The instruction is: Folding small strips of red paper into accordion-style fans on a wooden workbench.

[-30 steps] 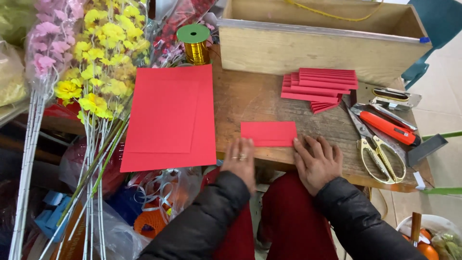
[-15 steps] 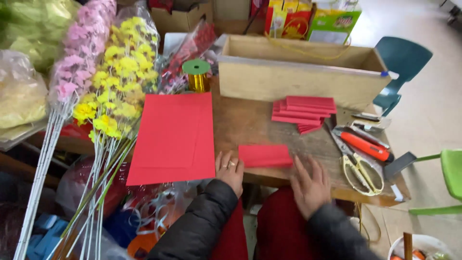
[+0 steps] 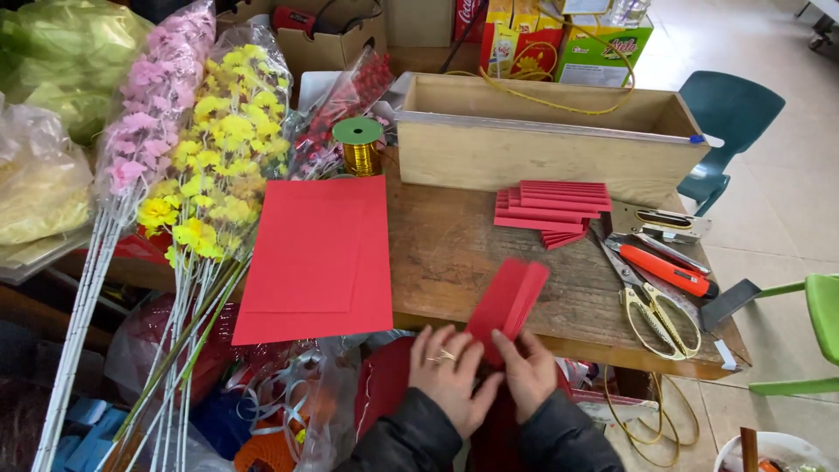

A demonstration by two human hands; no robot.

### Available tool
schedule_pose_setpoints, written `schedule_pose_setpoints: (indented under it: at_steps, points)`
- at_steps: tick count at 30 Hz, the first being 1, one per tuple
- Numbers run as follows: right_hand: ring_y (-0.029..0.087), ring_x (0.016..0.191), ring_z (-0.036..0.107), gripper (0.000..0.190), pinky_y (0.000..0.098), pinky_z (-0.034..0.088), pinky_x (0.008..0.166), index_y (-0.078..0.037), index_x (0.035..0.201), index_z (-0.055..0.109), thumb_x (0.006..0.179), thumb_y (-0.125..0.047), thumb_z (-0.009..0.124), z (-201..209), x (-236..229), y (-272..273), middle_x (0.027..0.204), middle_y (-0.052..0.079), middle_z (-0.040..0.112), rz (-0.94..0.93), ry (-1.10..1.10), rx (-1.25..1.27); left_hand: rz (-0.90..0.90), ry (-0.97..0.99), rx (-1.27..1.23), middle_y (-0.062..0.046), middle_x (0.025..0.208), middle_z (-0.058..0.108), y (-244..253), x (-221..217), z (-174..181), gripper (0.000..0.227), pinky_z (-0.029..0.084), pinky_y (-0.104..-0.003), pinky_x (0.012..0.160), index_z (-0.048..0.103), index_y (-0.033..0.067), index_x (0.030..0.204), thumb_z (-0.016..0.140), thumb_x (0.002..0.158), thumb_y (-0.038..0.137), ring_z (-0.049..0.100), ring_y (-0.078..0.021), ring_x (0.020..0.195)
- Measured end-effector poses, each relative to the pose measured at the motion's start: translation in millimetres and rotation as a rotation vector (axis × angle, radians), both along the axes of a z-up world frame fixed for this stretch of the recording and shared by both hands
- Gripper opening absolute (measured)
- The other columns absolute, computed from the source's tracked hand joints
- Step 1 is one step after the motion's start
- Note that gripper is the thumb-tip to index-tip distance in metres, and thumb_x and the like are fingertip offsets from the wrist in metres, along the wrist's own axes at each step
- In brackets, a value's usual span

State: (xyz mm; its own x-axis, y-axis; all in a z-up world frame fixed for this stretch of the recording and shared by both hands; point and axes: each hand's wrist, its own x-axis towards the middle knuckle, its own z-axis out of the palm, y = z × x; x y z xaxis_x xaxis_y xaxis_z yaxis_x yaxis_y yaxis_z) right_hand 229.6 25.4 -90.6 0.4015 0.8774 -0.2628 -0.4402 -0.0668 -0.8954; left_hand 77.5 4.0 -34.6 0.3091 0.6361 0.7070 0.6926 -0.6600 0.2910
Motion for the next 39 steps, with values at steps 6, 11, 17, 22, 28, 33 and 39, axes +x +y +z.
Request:
schedule_pose_setpoints:
  at_steps: [6, 11, 17, 22, 28, 33, 39]
  points:
    - [0.033, 0.101, 0.059, 0.036, 0.0466, 0.055, 0.085, -0.019, 0.132, 0.074, 0.097, -0.019, 0.066, 80.7, 63.5, 13.9, 0.119, 0.003, 0.073, -0.050, -1.817, 0.435, 0.105, -0.016, 0.230, -0.022, 0.146, 0.051, 26.8, -14.1, 57.0, 0.050, 0.049, -0.062, 0.112, 0.061, 0.0028, 0.139, 0.076, 0.096, 0.022, 0.057, -0.0431, 0.131]
    - [0.024, 0.121, 0.061, 0.035, 0.0350, 0.054, 0.101, -0.032, 0.127, 0.076, 0.094, -0.028, 0.068, 63.1, 76.4, 39.3, 0.118, -0.006, 0.066, -0.084, -2.015, 0.442, 0.006, 0.013, 0.372, -0.018, 0.121, 0.063, 84.6, 14.8, 5.3, 0.040, 0.049, -0.058, 0.106, 0.071, 0.0093, 0.126, 0.077, 0.088, 0.019, 0.061, -0.0425, 0.124]
    - [0.027, 0.122, 0.058, 0.042, 0.0382, 0.048, 0.098, -0.036, 0.133, 0.071, 0.091, -0.032, 0.069, 38.3, 78.6, 46.9, 0.124, -0.004, 0.059, -0.059, -2.028, 0.488, -0.035, 0.035, 0.366, -0.003, 0.094, 0.064, 122.0, 24.3, -54.5, 0.015, 0.052, -0.047, 0.095, 0.077, 0.0178, 0.107, 0.071, 0.093, 0.018, 0.064, -0.0280, 0.105]
    - [0.030, 0.124, 0.059, 0.035, 0.0408, 0.045, 0.100, -0.037, 0.129, 0.074, 0.095, -0.033, 0.073, 10.4, 88.1, 50.4, 0.124, -0.001, 0.059, -0.029, -1.915, 0.606, -0.047, 0.054, 0.319, -0.001, 0.086, 0.061, 132.2, 19.9, -71.2, 0.013, 0.051, -0.039, 0.082, 0.078, 0.0177, 0.102, 0.068, 0.095, 0.019, 0.062, -0.0236, 0.088]
    - [0.023, 0.116, 0.062, 0.030, 0.0362, 0.046, 0.095, -0.035, 0.123, 0.078, 0.096, -0.021, 0.075, 1.9, 95.0, 54.6, 0.111, -0.008, 0.063, 0.203, -1.701, 0.461, -0.078, -0.016, 0.280, -0.001, 0.083, 0.060, 144.4, 16.5, -90.3, 0.016, 0.049, -0.036, 0.070, 0.080, 0.0206, 0.100, 0.064, 0.102, 0.021, 0.060, -0.0249, 0.079]
    - [0.026, 0.113, 0.066, 0.021, 0.0388, 0.046, 0.098, -0.036, 0.116, 0.081, 0.100, -0.026, 0.072, 4.2, 97.0, 59.6, 0.101, -0.008, 0.071, 0.332, -1.312, 0.247, -0.067, 0.034, -0.011, -0.001, 0.083, 0.063, 153.2, 14.2, -117.4, 0.024, 0.054, -0.042, 0.079, 0.075, 0.0343, 0.119, 0.062, 0.100, 0.042, 0.067, -0.0287, 0.084]
    - [0.033, 0.116, 0.067, 0.015, 0.0449, 0.051, 0.102, -0.028, 0.112, 0.082, 0.098, -0.030, 0.077, 15.9, 91.8, 77.0, 0.111, 0.005, 0.074, 0.364, -1.155, 0.024, -0.129, 0.007, -0.108, 0.000, 0.092, 0.066, 170.8, 12.7, -120.9, 0.019, 0.056, -0.039, 0.077, 0.076, 0.0319, 0.106, 0.070, 0.094, 0.045, 0.069, -0.0272, 0.086]
